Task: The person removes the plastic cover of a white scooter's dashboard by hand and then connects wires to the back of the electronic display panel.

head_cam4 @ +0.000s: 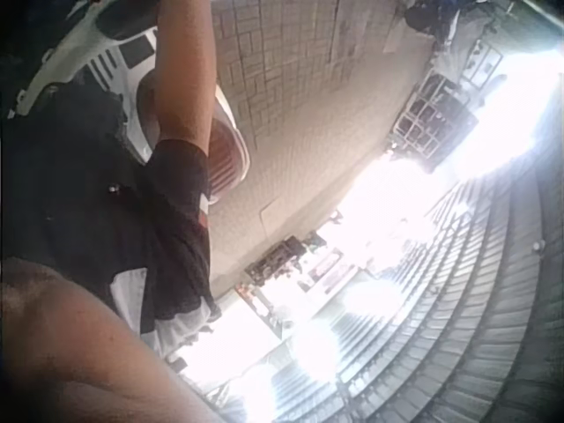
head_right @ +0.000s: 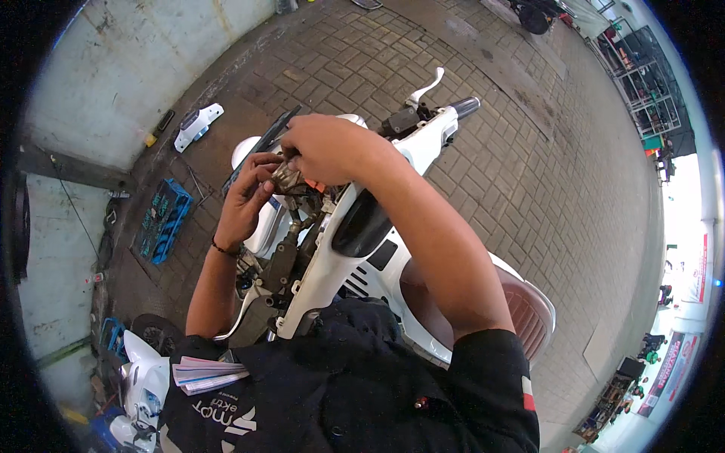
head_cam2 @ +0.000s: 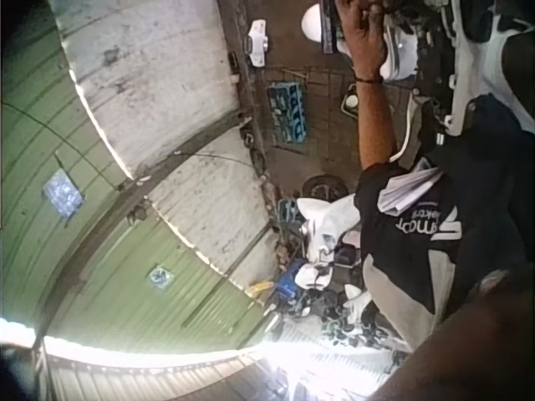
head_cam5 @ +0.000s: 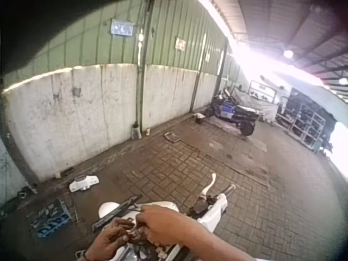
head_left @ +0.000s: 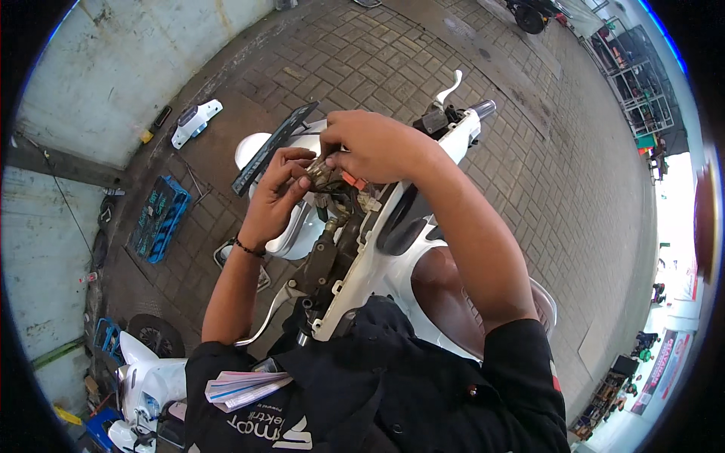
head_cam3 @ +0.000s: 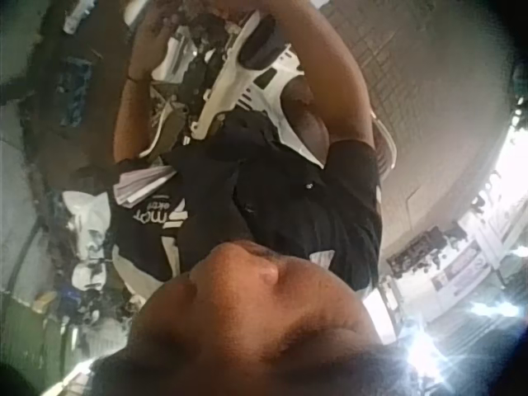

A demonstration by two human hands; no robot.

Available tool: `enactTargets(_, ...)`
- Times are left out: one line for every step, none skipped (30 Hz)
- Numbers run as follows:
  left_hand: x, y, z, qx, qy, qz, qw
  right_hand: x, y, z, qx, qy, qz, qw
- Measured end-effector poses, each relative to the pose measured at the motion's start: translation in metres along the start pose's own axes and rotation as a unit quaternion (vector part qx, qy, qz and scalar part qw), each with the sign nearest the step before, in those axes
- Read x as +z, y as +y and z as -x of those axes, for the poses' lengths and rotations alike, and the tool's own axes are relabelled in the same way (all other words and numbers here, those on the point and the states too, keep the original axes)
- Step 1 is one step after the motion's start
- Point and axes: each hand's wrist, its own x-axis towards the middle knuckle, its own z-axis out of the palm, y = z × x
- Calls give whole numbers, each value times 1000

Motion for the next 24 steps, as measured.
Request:
enactTargets(0,0,-1,1,-4,-15,1000,0,-1,0,1,52,-14,999)
enactTargets(0,1,1,-5,6,-33,999,-1,-2,2,2,106,-27,994)
enactTargets(0,4,3,-8,11,-50,999,-3,-2,5,0,188,-101,977)
enactTargets(0,6,3,-9,12,-64,998,-5,-1,10,0,272,-169,947)
enactTargets(-2,11,5,-4,0,-102,995,-6,1,18,-3,354,-232,906)
enactTargets(-8,16,7,3,-8,-140,990,-6,4,29,-11,432,-291,854)
enactTargets(-13,20,9,15,-22,-174,984,-7,2,50,0,484,-346,804)
enactTargets(-15,24,9,28,-39,-207,977,-2,8,74,5,554,-390,735)
enactTargets(-16,32,13,-1,-56,-197,979,9,20,96,18,607,-409,682)
enactTargets(-15,36,17,-33,-72,-190,979,27,36,118,28,654,-427,624)
enactTargets(-14,39,19,-39,-80,-192,977,46,55,137,82,678,-466,563)
enactTargets(-12,43,20,-46,-92,-195,976,68,73,155,135,698,-502,492)
enactTargets(-10,45,20,-55,-108,-197,973,94,90,170,232,682,-497,484)
enactTargets(-7,49,20,-62,-116,-213,968,122,107,181,325,656,-493,471)
enactTargets(-4,54,20,-69,-123,-228,963,165,132,185,397,593,-476,513)
enactTargets(-3,57,21,-77,-127,-247,958,201,145,178,464,519,-460,550)
enactTargets(-6,61,23,-93,-130,-276,948,208,128,157,495,450,-457,586)
enactTargets(-6,62,25,-99,-133,-282,945,229,128,141,469,386,-544,579)
enactTargets(-8,63,29,-107,-132,-290,942,251,128,123,450,344,-565,599)
enactTargets(-9,67,33,-116,-127,-300,938,265,127,107,426,300,-586,620)
enactTargets(-6,74,39,-145,-122,-301,935,269,123,96,418,263,-619,611)
enactTargets(-4,81,43,-154,-119,-300,934,270,120,85,406,226,-647,605)
enactTargets(-3,87,47,-163,-116,-300,933,284,124,71,396,264,-640,603)
enactTargets(-4,95,52,-174,-105,-302,932,290,128,62,411,285,-610,614)
